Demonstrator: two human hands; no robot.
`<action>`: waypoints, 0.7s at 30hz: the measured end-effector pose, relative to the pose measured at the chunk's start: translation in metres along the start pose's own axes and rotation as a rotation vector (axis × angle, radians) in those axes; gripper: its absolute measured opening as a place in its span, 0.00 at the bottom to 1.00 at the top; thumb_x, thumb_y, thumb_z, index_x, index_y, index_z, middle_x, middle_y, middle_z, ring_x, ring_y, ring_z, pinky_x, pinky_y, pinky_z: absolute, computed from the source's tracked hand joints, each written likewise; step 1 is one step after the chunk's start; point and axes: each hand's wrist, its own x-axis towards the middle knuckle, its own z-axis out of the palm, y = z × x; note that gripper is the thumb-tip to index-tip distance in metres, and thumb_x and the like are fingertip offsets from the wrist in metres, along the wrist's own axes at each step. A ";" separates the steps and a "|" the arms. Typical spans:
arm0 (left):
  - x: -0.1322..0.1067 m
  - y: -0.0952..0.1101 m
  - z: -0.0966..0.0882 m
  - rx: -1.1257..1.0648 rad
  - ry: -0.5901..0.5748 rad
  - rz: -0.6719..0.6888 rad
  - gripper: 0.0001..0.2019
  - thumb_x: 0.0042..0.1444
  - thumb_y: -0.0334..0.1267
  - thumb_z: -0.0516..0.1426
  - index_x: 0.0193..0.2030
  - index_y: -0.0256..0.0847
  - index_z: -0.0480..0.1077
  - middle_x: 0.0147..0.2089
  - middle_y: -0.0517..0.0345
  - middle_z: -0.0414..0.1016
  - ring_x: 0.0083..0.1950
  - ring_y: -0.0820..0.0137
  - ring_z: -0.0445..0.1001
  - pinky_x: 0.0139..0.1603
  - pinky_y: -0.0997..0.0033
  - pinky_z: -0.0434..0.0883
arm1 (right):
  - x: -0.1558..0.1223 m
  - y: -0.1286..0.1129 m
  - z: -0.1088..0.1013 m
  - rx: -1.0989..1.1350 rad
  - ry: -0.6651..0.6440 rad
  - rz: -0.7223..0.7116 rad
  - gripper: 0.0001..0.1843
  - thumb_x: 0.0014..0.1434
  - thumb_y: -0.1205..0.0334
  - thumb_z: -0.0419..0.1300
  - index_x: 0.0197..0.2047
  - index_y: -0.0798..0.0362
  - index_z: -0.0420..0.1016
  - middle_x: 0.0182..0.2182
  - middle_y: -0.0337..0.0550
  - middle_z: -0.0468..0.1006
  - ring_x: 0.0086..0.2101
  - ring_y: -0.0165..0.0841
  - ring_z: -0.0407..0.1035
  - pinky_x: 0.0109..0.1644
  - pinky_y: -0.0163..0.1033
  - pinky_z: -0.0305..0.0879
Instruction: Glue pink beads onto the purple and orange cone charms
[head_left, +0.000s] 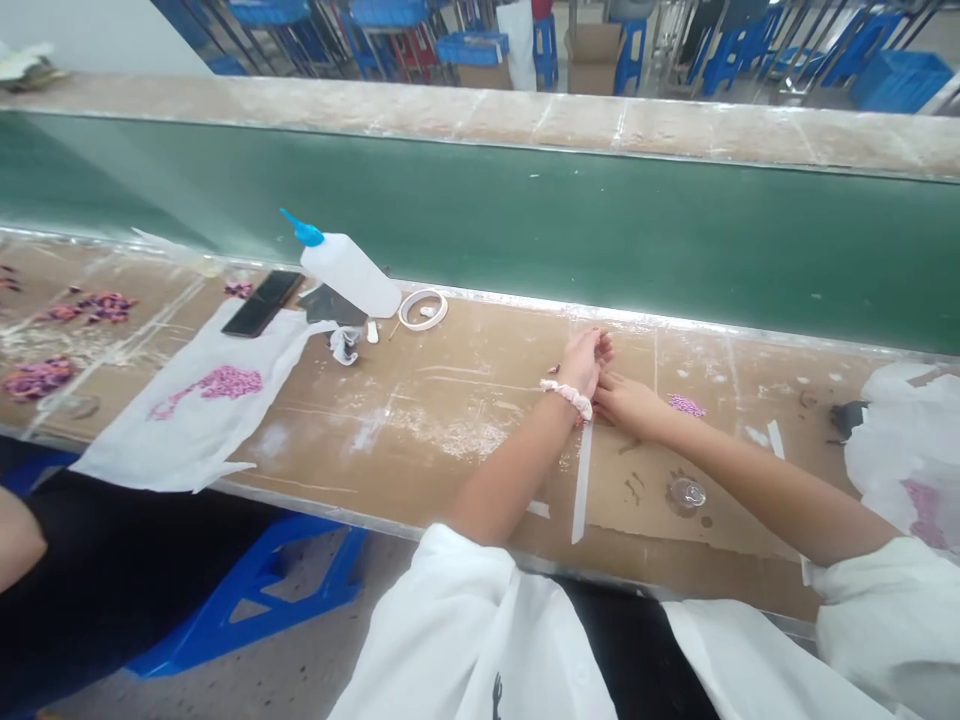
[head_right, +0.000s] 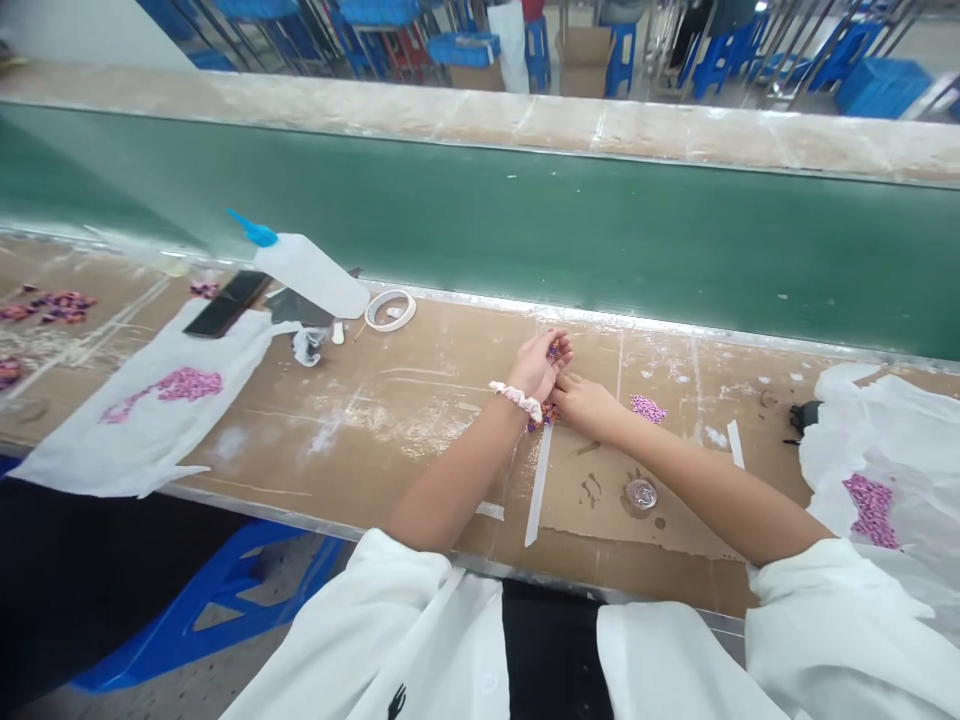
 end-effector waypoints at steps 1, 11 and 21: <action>0.007 -0.003 0.001 0.065 -0.024 0.008 0.06 0.58 0.28 0.49 0.32 0.35 0.66 0.28 0.59 0.68 0.29 0.79 0.70 0.44 0.70 0.71 | -0.002 0.000 -0.002 0.039 0.030 0.024 0.11 0.63 0.58 0.53 0.34 0.53 0.73 0.37 0.51 0.72 0.40 0.40 0.66 0.44 0.48 0.67; 0.015 -0.025 -0.004 0.743 -0.304 0.300 0.13 0.50 0.18 0.52 0.32 0.38 0.72 0.45 0.51 0.76 0.56 0.65 0.70 0.68 0.53 0.53 | -0.059 -0.021 -0.038 0.552 0.418 0.337 0.18 0.64 0.46 0.51 0.40 0.53 0.68 0.32 0.46 0.77 0.25 0.30 0.70 0.25 0.37 0.70; -0.089 -0.041 -0.002 0.217 -0.484 -0.041 0.15 0.52 0.46 0.62 0.40 0.37 0.73 0.39 0.51 0.77 0.43 0.67 0.75 0.50 0.64 0.71 | -0.101 -0.047 -0.019 0.274 0.844 0.301 0.03 0.56 0.65 0.64 0.36 0.48 0.78 0.35 0.43 0.78 0.34 0.33 0.73 0.38 0.40 0.74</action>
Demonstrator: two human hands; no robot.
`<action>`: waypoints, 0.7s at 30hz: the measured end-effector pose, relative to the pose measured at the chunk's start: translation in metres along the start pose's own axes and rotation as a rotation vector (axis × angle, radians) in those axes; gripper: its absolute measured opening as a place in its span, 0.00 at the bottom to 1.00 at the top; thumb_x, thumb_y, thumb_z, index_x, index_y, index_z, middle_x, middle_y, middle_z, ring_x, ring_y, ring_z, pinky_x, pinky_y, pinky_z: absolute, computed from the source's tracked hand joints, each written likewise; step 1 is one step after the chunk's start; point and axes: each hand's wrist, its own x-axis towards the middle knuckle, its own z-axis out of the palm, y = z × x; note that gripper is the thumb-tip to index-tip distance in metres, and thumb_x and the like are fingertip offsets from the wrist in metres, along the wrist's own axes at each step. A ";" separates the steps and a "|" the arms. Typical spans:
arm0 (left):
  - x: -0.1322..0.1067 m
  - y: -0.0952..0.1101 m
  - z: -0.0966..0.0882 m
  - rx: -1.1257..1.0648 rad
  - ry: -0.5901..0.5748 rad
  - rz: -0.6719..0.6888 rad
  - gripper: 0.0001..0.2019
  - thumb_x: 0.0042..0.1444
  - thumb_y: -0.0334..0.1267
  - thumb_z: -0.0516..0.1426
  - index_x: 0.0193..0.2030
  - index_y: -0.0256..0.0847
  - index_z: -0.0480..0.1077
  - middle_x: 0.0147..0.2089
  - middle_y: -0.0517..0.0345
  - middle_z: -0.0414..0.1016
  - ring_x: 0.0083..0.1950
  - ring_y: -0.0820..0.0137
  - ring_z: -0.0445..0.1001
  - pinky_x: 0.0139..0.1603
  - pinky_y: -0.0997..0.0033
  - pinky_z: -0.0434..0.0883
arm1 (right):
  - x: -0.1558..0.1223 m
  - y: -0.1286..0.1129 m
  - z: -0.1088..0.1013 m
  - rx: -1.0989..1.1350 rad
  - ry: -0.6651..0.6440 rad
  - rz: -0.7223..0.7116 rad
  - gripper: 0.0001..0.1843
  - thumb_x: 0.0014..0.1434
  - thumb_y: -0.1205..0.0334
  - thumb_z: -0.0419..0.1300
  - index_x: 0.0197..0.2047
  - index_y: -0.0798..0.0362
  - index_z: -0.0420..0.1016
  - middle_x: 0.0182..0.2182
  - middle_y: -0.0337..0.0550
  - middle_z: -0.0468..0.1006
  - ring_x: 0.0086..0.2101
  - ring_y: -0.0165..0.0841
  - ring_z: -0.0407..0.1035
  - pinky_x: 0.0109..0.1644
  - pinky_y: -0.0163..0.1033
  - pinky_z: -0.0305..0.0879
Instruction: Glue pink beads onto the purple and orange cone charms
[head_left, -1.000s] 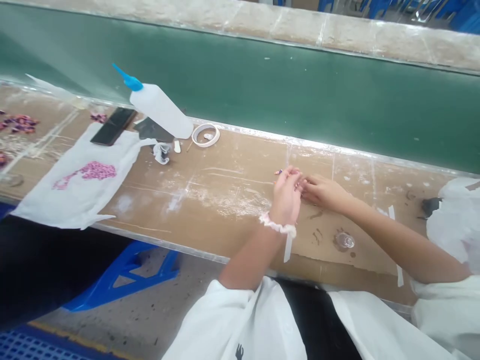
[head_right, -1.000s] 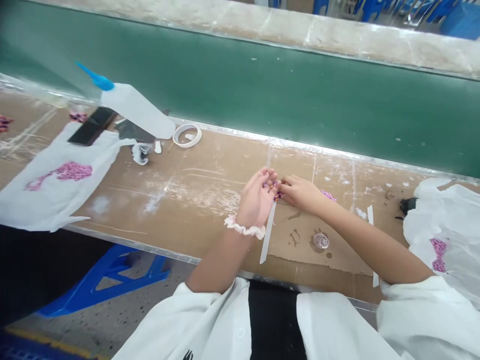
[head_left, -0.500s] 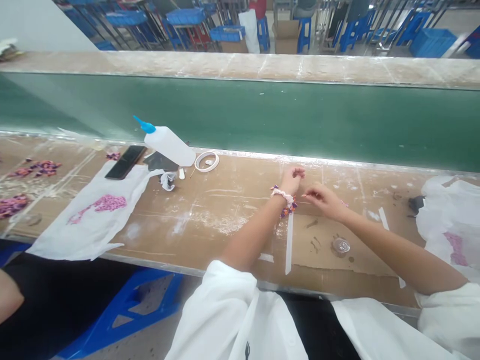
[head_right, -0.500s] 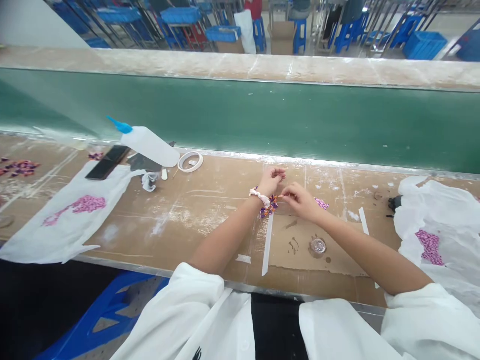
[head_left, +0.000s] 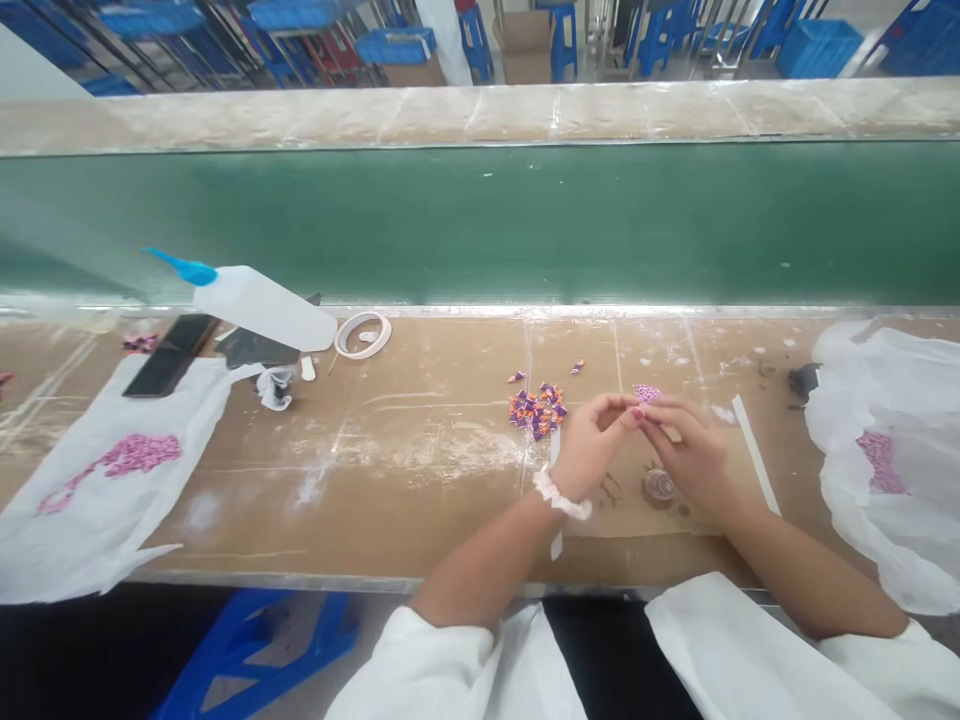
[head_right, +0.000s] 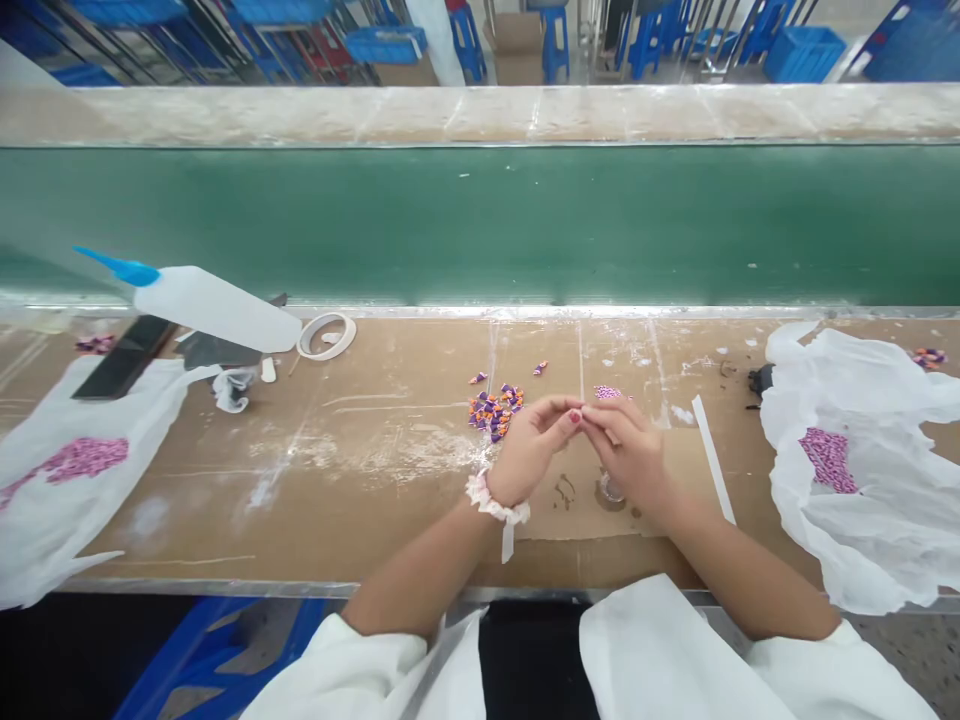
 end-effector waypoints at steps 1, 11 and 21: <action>-0.007 -0.005 0.006 -0.165 0.017 -0.060 0.15 0.49 0.45 0.65 0.37 0.36 0.74 0.38 0.53 0.76 0.43 0.69 0.74 0.50 0.66 0.70 | -0.005 0.000 -0.002 -0.057 0.001 -0.097 0.07 0.56 0.69 0.64 0.37 0.48 0.78 0.36 0.44 0.78 0.36 0.34 0.73 0.40 0.40 0.74; -0.008 -0.029 0.022 -0.647 0.111 -0.233 0.14 0.39 0.40 0.70 0.30 0.37 0.74 0.34 0.60 0.76 0.36 0.78 0.73 0.43 0.76 0.70 | -0.014 0.008 -0.019 -0.388 -0.117 -0.419 0.21 0.59 0.73 0.59 0.54 0.45 0.70 0.41 0.46 0.76 0.40 0.37 0.73 0.41 0.44 0.73; -0.008 -0.031 0.007 -0.525 0.244 -0.221 0.18 0.41 0.41 0.69 0.37 0.38 0.71 0.28 0.64 0.72 0.27 0.80 0.69 0.35 0.74 0.75 | 0.016 0.058 -0.057 -0.665 -0.296 0.124 0.09 0.63 0.63 0.52 0.39 0.50 0.74 0.38 0.44 0.77 0.34 0.35 0.71 0.33 0.40 0.66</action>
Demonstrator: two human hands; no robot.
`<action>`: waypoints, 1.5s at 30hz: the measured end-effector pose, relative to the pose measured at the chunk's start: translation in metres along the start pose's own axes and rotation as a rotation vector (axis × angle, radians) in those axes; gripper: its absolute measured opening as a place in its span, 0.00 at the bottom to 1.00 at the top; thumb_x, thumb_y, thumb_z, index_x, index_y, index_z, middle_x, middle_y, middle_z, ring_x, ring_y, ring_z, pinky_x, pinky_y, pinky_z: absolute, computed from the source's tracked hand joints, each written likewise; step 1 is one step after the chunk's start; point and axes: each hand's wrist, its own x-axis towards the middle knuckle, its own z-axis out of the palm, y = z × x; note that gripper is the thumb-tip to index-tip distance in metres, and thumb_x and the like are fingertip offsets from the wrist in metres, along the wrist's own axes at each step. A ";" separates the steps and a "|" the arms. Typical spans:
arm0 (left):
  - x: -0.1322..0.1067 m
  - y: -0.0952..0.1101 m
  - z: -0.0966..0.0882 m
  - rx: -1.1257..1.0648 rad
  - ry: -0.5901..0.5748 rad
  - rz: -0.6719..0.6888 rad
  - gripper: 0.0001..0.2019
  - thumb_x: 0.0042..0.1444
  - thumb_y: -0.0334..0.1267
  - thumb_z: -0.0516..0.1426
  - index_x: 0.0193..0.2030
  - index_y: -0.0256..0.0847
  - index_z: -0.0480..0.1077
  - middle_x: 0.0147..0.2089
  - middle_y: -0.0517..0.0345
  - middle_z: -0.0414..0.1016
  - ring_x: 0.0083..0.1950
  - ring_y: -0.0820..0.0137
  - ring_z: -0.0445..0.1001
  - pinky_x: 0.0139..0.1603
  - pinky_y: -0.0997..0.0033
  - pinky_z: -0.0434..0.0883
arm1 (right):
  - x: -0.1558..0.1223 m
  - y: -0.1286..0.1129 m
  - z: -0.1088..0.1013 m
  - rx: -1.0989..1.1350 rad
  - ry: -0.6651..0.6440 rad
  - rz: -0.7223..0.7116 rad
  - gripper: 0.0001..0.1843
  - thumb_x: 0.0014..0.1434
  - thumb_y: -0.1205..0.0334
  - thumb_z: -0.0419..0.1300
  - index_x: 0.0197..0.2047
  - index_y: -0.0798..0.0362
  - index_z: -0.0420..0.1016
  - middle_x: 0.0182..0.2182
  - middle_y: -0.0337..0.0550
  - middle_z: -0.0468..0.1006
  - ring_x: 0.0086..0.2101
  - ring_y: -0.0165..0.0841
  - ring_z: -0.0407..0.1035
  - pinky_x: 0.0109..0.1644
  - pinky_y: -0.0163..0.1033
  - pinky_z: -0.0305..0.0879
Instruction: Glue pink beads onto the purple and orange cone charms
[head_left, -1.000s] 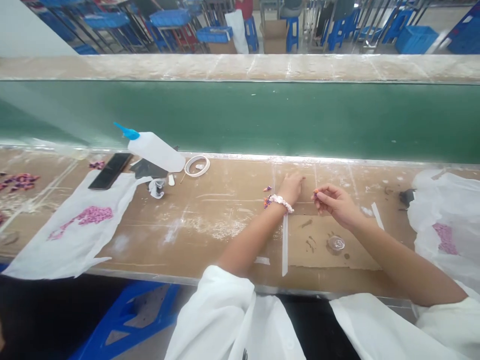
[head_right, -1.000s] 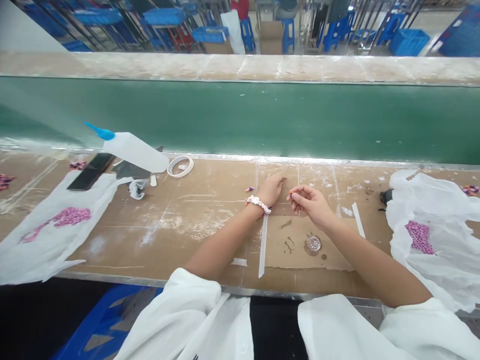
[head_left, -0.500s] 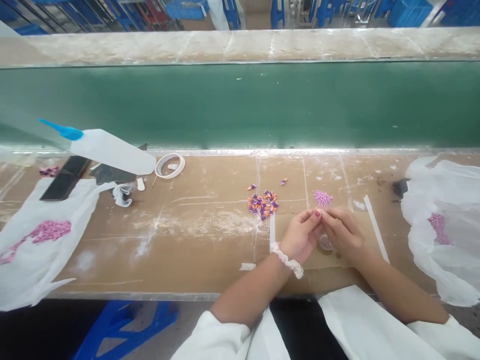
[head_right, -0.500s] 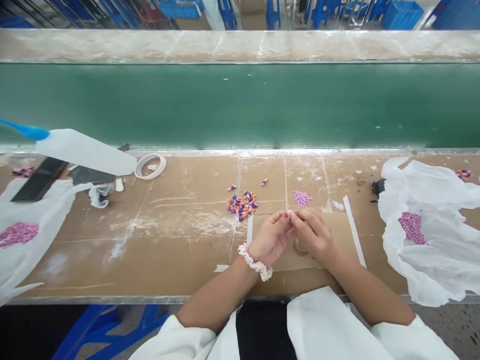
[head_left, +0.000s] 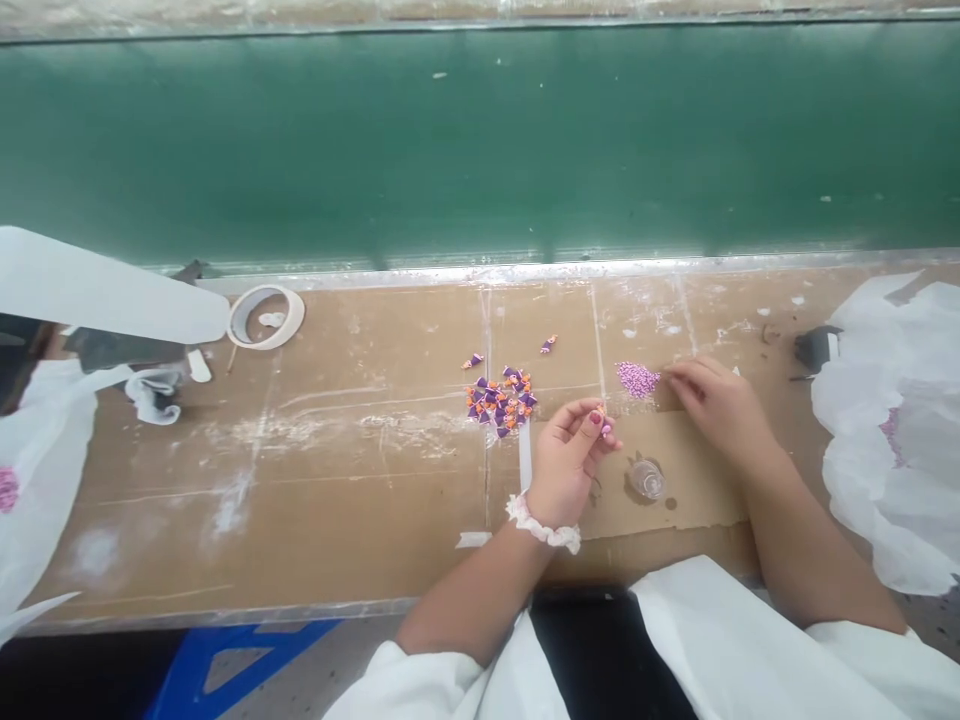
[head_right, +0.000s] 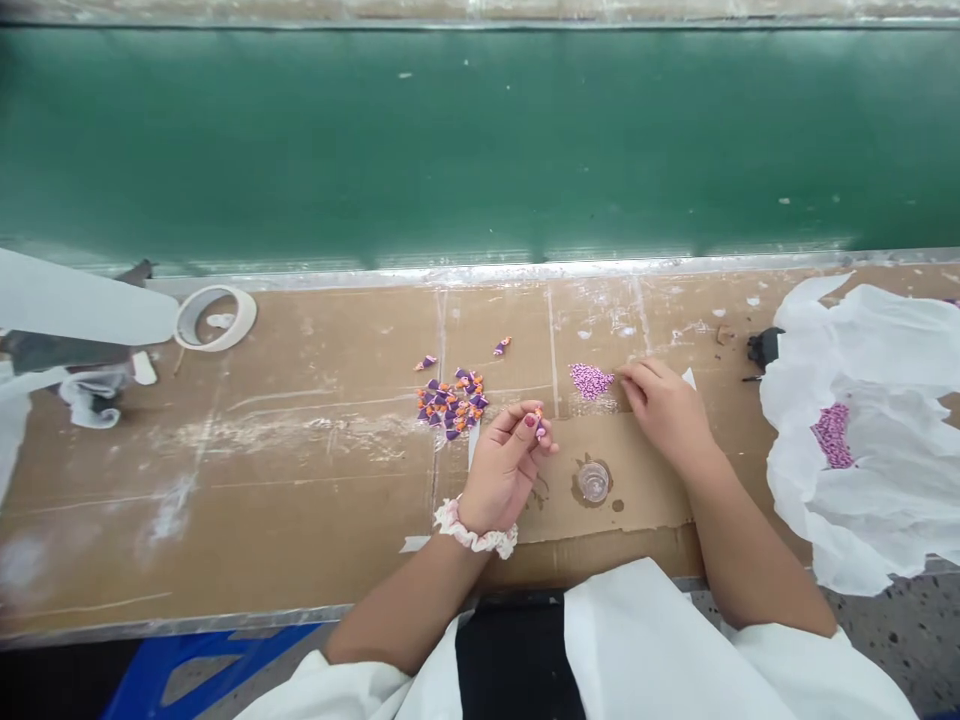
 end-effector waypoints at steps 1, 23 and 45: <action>0.000 0.000 0.000 0.004 0.004 -0.008 0.19 0.42 0.41 0.69 0.39 0.39 0.71 0.27 0.64 0.72 0.27 0.80 0.69 0.34 0.75 0.75 | 0.001 0.002 0.002 0.003 -0.022 0.008 0.10 0.63 0.63 0.52 0.39 0.50 0.75 0.38 0.43 0.77 0.35 0.36 0.71 0.33 0.40 0.65; -0.011 -0.003 0.001 0.459 -0.171 0.189 0.03 0.51 0.35 0.62 0.32 0.41 0.78 0.42 0.53 0.69 0.44 0.69 0.73 0.47 0.66 0.76 | -0.009 -0.036 -0.011 0.909 -0.146 0.174 0.08 0.62 0.55 0.56 0.35 0.49 0.65 0.28 0.37 0.63 0.23 0.28 0.57 0.26 0.36 0.57; -0.013 0.001 0.004 0.290 -0.161 0.105 0.07 0.48 0.41 0.65 0.32 0.42 0.78 0.41 0.56 0.70 0.34 0.74 0.76 0.42 0.69 0.77 | -0.022 -0.049 0.007 0.683 0.294 0.143 0.10 0.57 0.61 0.64 0.43 0.47 0.72 0.32 0.40 0.80 0.32 0.35 0.75 0.31 0.40 0.72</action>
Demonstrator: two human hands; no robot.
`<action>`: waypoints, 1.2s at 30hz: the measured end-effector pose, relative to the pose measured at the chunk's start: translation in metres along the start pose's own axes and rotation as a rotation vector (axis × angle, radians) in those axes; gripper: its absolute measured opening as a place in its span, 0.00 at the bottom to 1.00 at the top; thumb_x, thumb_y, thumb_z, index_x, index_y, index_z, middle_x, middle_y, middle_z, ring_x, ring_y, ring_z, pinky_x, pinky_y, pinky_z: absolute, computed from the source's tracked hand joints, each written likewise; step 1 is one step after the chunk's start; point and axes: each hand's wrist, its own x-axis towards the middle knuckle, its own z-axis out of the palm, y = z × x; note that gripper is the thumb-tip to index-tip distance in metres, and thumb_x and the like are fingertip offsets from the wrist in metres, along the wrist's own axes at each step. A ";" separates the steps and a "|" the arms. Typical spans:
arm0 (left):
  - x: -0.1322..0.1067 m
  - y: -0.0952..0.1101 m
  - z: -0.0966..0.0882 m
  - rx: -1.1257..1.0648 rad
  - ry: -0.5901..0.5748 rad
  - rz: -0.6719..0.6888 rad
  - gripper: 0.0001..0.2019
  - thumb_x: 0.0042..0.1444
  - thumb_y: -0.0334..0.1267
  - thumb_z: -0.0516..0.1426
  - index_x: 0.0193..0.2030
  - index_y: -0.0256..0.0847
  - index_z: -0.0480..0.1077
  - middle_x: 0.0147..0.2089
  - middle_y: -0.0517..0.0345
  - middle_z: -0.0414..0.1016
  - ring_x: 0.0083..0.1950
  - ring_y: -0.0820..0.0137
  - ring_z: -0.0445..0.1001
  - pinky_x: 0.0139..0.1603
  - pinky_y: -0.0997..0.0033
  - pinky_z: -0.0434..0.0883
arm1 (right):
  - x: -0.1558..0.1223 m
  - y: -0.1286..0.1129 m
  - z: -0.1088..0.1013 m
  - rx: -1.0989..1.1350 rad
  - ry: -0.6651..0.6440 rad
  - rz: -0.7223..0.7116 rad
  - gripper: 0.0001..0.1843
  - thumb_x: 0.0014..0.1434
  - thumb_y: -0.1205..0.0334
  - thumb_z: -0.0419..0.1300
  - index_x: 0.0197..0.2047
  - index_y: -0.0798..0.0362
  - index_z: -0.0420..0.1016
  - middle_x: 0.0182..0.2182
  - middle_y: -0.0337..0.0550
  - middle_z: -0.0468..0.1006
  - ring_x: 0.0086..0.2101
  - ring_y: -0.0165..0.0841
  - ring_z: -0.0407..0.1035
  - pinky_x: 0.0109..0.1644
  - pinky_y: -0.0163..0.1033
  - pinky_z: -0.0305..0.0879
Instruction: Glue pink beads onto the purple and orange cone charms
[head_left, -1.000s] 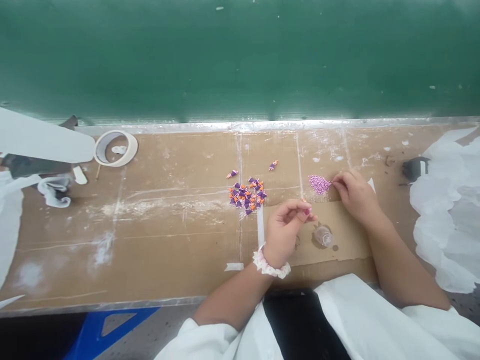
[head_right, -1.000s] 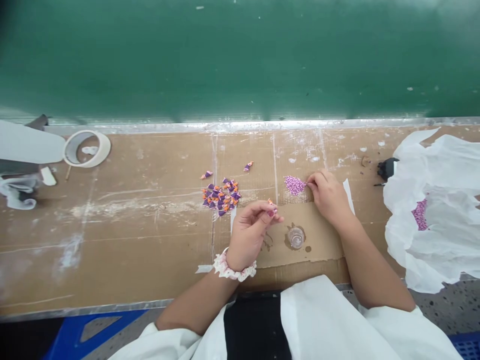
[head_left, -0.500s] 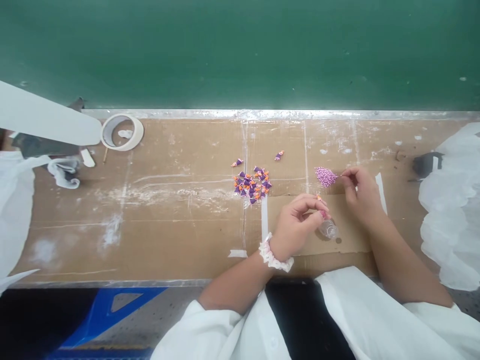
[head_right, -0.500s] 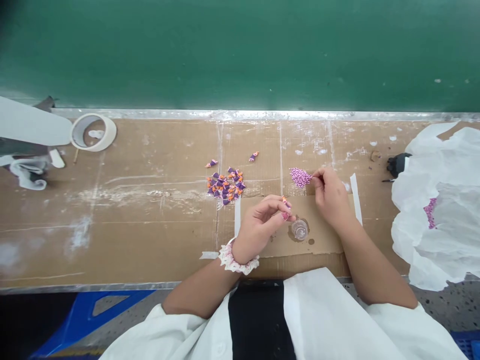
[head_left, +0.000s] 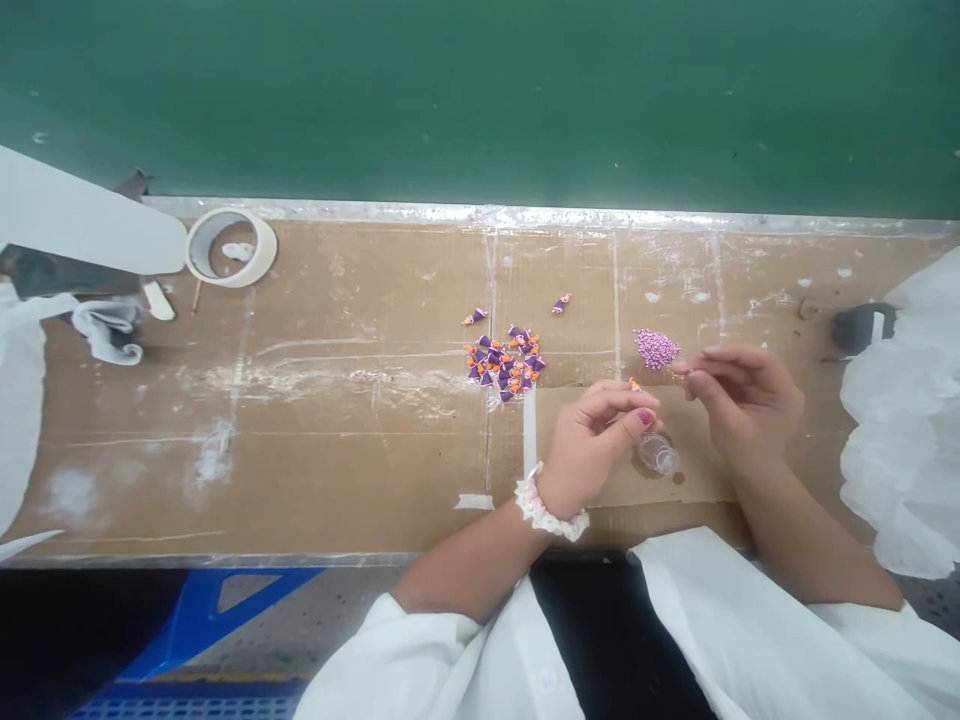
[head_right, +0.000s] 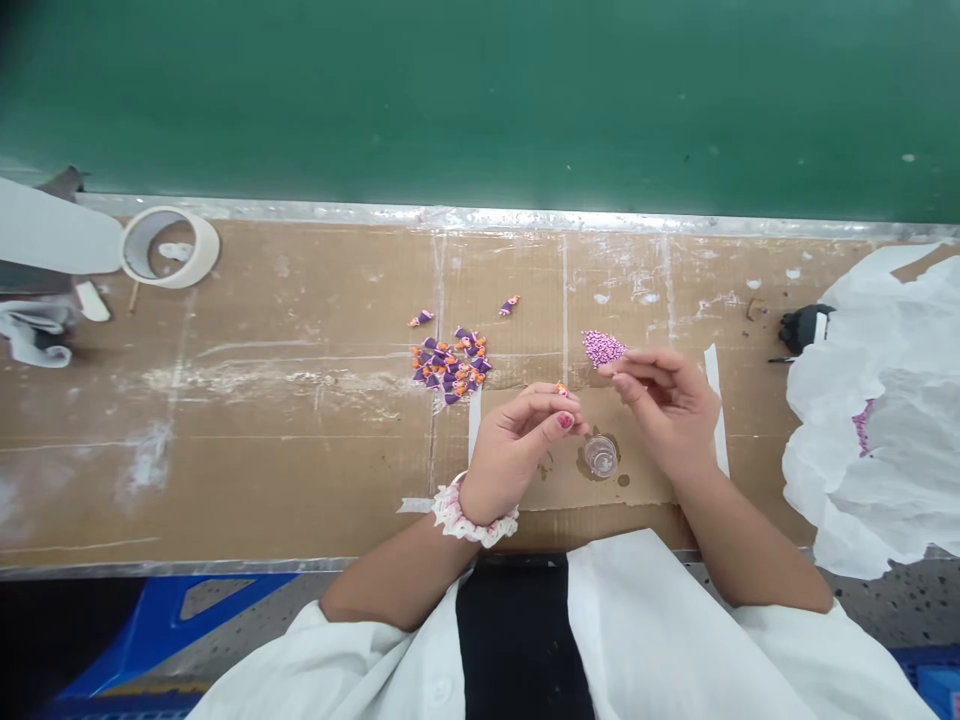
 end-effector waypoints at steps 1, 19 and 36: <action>0.000 -0.001 -0.001 0.007 0.000 -0.007 0.07 0.48 0.41 0.65 0.32 0.42 0.78 0.41 0.56 0.71 0.34 0.73 0.76 0.42 0.68 0.76 | -0.004 -0.003 0.001 0.019 -0.016 -0.021 0.11 0.57 0.62 0.64 0.44 0.46 0.72 0.32 0.40 0.80 0.33 0.36 0.75 0.34 0.42 0.73; 0.002 -0.008 -0.003 -0.158 -0.146 -0.117 0.08 0.52 0.39 0.63 0.32 0.35 0.75 0.35 0.57 0.74 0.39 0.74 0.72 0.45 0.72 0.70 | 0.000 -0.014 0.004 -0.405 -0.127 -0.983 0.26 0.50 0.79 0.66 0.53 0.56 0.73 0.31 0.41 0.82 0.27 0.33 0.72 0.27 0.36 0.73; -0.004 -0.003 0.001 0.140 -0.142 0.181 0.09 0.56 0.40 0.59 0.32 0.37 0.70 0.39 0.55 0.67 0.40 0.75 0.70 0.43 0.74 0.73 | 0.007 -0.020 -0.009 -0.194 -0.325 -0.665 0.16 0.54 0.74 0.64 0.45 0.48 0.74 0.32 0.42 0.77 0.30 0.33 0.70 0.33 0.42 0.68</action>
